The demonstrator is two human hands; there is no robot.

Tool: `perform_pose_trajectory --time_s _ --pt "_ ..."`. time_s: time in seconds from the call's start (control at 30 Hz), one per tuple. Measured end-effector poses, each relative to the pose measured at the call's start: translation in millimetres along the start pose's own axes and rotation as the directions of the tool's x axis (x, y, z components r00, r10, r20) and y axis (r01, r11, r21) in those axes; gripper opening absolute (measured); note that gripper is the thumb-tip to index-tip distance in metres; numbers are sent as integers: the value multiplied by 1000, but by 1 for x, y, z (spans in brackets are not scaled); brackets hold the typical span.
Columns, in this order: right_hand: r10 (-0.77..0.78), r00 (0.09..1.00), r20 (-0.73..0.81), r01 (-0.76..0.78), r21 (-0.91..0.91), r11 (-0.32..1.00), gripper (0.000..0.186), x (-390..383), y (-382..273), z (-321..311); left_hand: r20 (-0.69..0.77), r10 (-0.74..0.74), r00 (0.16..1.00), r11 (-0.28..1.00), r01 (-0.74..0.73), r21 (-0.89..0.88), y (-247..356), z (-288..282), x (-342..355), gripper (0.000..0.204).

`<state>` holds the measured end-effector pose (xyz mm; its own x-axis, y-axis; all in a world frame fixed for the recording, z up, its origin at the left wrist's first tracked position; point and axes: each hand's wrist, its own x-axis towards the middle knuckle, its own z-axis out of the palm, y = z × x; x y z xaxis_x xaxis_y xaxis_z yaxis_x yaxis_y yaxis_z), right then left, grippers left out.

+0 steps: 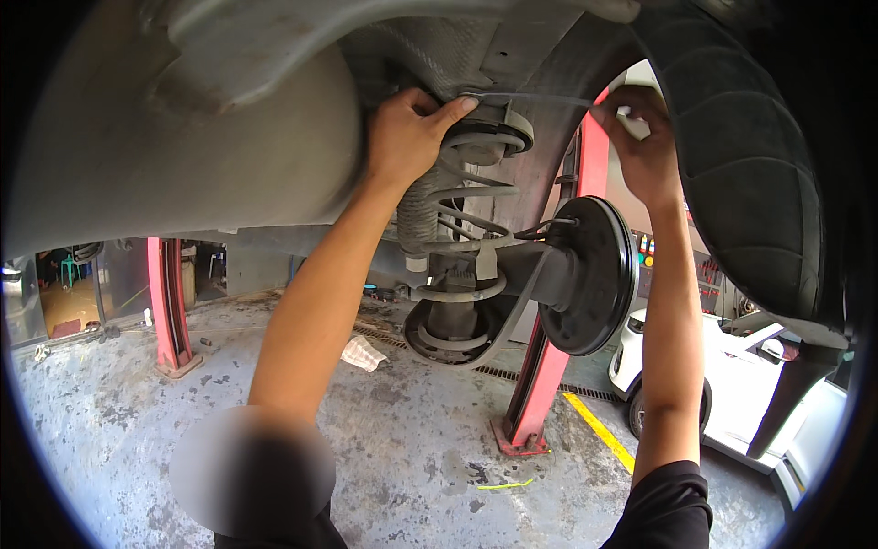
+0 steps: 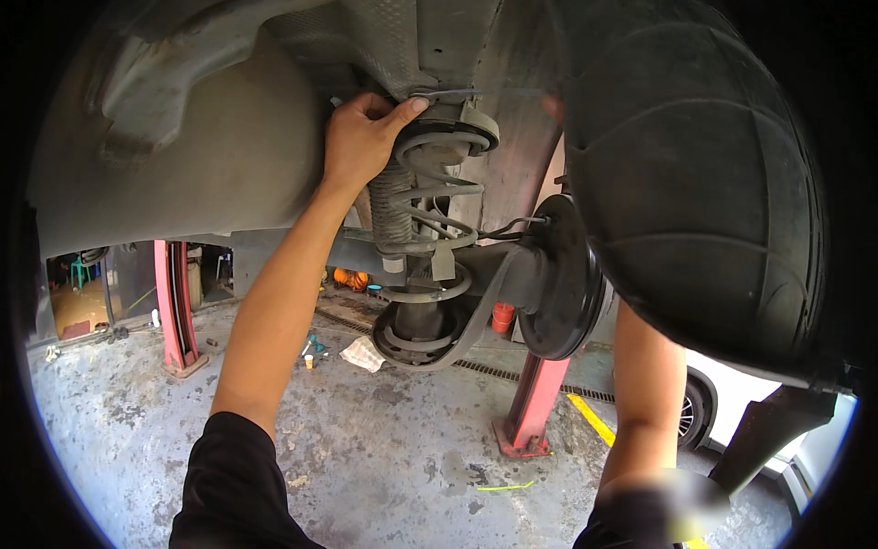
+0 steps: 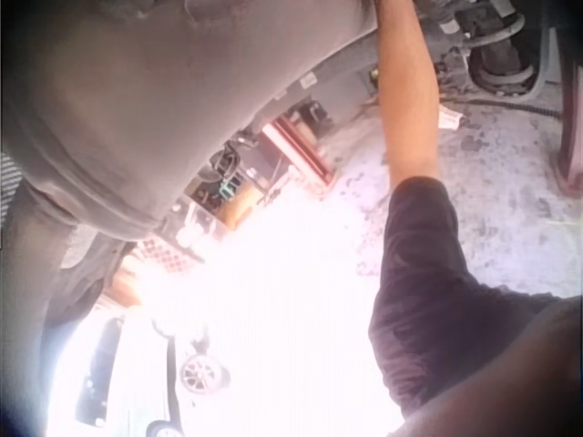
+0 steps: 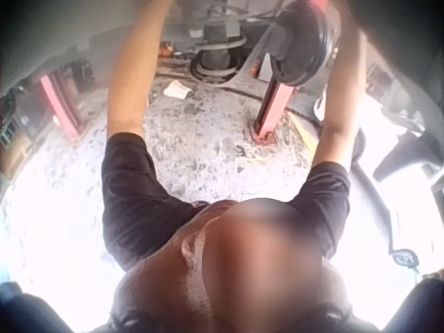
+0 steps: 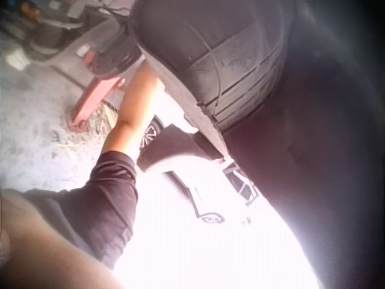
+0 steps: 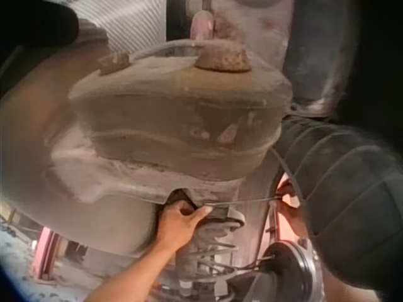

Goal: The person works underneath a raised vehicle, using a wrench to tighten bolts on the undercarriage and suspension system. The camera angle shifts to show the wheel hub and shock absorber as the person continues to adjust components with the tool.

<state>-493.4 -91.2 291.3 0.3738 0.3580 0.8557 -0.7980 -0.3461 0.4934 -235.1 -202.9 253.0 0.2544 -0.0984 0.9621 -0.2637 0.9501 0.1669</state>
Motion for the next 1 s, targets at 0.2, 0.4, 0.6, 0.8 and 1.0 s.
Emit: perform_pose_trajectory --time_s 0.2,0.4,0.6,0.8,1.0 --pt "-48 950 310 97 -145 985 19 -21 30 26 25 31 999 999 -32 20 0 0 3 58" --pt "34 996 77 -60 375 925 19 6 -10 3 7 23 1000 999 -24 28 -7 2 4 58" --pt "188 982 17 -183 331 926 25 23 -57 4 19 -11 1000 1000 10 21 2 3 1 57" --pt "71 986 152 -59 -84 995 20 -2 -33 -2 31 5 1000 999 -6 38 -4 -7 3 58" --pt "150 910 387 -130 -79 988 21 -19 12 27 59 12 998 998 -16 57 4 -3 6 58"
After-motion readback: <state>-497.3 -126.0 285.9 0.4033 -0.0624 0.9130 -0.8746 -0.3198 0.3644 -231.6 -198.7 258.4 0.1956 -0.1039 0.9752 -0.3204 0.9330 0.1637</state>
